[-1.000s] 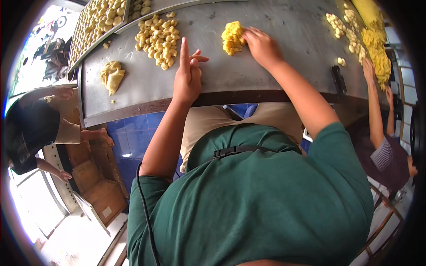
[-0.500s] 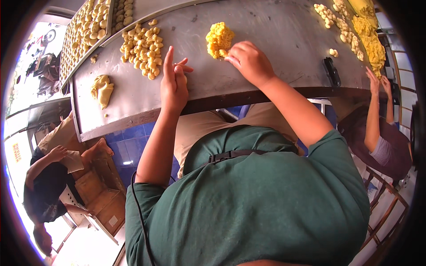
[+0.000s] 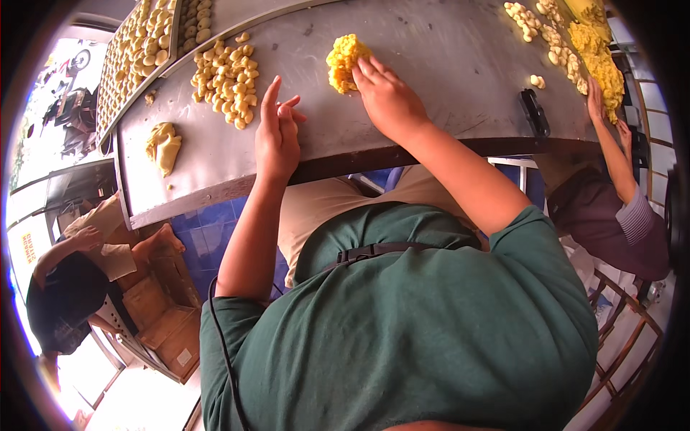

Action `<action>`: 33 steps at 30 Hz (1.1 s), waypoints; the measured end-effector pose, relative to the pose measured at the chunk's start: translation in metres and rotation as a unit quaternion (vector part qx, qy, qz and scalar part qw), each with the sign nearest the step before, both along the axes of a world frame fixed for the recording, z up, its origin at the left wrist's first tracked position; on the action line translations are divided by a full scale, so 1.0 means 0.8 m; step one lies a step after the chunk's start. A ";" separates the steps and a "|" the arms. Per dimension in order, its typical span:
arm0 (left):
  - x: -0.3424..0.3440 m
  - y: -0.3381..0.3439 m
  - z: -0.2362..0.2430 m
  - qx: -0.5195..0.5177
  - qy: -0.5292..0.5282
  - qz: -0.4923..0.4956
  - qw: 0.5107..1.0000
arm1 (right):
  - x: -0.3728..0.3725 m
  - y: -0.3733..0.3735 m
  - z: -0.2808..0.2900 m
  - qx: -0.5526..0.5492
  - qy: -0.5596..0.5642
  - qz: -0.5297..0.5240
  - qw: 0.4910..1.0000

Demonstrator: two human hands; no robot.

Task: The person prepares dough by hand at a table, taking portions of dough from a larger mass, rolling them into small balls, and placing them onto metal trays alongside other workers.

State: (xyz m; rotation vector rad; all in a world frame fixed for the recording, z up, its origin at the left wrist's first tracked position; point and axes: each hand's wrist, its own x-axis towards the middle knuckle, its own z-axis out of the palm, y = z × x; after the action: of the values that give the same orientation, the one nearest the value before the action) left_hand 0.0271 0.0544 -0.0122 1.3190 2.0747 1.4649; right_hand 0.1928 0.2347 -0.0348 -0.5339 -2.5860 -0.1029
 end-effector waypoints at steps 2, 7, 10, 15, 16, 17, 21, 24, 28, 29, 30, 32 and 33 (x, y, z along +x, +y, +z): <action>0.002 -0.006 0.004 -0.013 0.003 0.020 1.000 | 0.010 -0.008 0.016 -0.097 -0.012 0.033 0.995; 0.006 -0.007 0.010 -0.007 -0.018 0.027 0.999 | 0.053 0.009 0.019 -0.194 0.035 0.028 0.980; 0.009 -0.009 0.013 -0.017 0.005 0.021 1.000 | 0.063 -0.011 0.017 -0.133 0.063 -0.041 0.988; 0.006 -0.002 0.009 -0.037 0.141 0.027 0.989 | 0.007 0.025 0.019 -0.150 0.048 0.003 0.988; 0.004 0.005 0.012 -0.038 0.147 0.026 0.988 | -0.007 0.043 0.017 -0.023 0.099 -0.018 0.995; 0.001 0.011 0.014 -0.016 0.185 0.022 0.982 | -0.009 0.048 0.013 0.038 0.060 -0.085 0.994; 0.005 -0.007 0.033 -0.041 0.092 0.026 0.995 | 0.027 0.024 0.028 -0.232 -0.081 -0.012 0.969; -0.008 -0.031 0.017 -0.203 0.253 -0.002 0.946 | 0.055 0.013 0.028 -0.290 0.114 0.029 0.950; -0.013 -0.015 0.057 -0.194 0.381 0.017 0.904 | 0.083 0.042 0.018 -0.063 0.106 0.008 0.992; -0.013 -0.001 0.074 -0.173 0.295 0.004 0.940 | 0.085 0.046 0.016 -0.114 0.098 -0.012 0.988; -0.014 0.012 0.083 -0.151 0.206 -0.012 0.967 | 0.085 0.050 0.014 -0.165 0.091 -0.033 0.981; -0.025 0.016 0.054 -0.137 0.275 -0.009 0.951 | 0.069 0.049 0.010 -0.168 0.139 -0.022 0.976; -0.034 0.010 0.033 -0.118 0.290 0.008 0.950 | 0.062 0.050 0.010 -0.189 0.140 -0.016 0.972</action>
State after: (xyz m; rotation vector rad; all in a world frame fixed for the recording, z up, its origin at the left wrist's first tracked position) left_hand -0.0004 0.0620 0.0143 1.7849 2.5094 0.8471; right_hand 0.2425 0.2745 -0.0265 -0.6721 -2.3253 0.4328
